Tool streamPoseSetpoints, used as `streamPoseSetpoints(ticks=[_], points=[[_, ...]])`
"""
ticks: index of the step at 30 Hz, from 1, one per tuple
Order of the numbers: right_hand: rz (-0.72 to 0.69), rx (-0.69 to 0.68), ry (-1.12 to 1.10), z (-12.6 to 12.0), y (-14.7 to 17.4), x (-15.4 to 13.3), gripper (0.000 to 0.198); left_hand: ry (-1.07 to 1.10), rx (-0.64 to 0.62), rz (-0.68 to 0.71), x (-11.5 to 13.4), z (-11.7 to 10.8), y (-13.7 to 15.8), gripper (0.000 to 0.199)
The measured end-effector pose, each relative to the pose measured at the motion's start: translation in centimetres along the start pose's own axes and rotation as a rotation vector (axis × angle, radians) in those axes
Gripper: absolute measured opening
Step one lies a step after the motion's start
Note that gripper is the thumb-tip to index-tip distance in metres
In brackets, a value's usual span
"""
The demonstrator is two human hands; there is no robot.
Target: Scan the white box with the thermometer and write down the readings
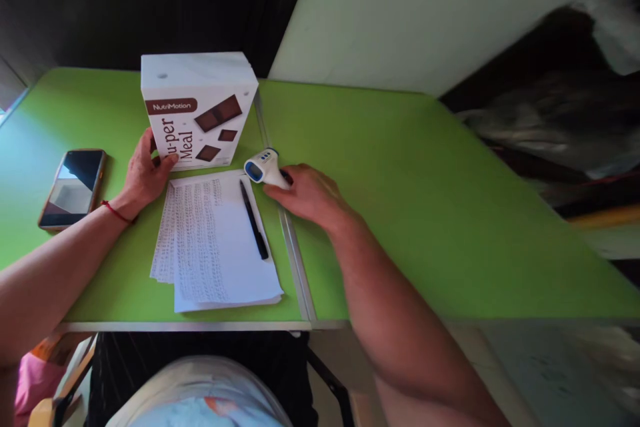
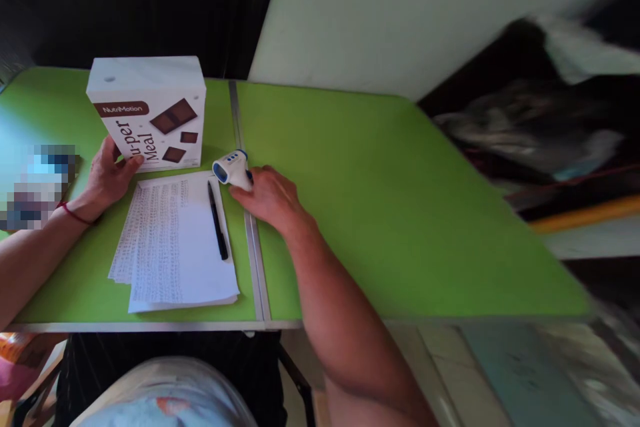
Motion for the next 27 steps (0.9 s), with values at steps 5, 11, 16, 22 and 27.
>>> streamPoseSetpoints(ticks=[5, 11, 16, 22, 27], points=[[-0.052, 0.044, 0.054, 0.4, 0.1, 0.4, 0.035, -0.060, 0.109, 0.053, -0.1, -0.4, 0.1, 0.069], [-0.181, 0.319, -0.165, -0.4, 1.4, -1.1, 0.027, -0.110, 0.322, 0.331, 5.0, -1.6, 2.0, 0.072], [-0.279, 0.137, -0.154, 1.4, 2.8, -3.2, 0.018, -0.027, 0.233, 0.275, 6.6, -0.4, 3.9, 0.068], [-0.398, 0.206, -0.363, 2.1, 2.4, -2.8, 0.026, 0.136, 0.100, 0.245, 4.3, 1.0, 3.8, 0.061], [-0.488, 0.226, -0.775, 1.0, 2.2, -2.4, 0.031, 0.075, -0.001, 0.342, 3.8, 1.1, 3.0, 0.065]])
Point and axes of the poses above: each hand's wrist, its own y-axis away from the middle knuckle, its own z-axis out of the palm, x = y × z, the point moved 3 cm from there along -y, towards the middle knuckle, and after that the axes turned 10 degrees about x, right-handed, at the moved point
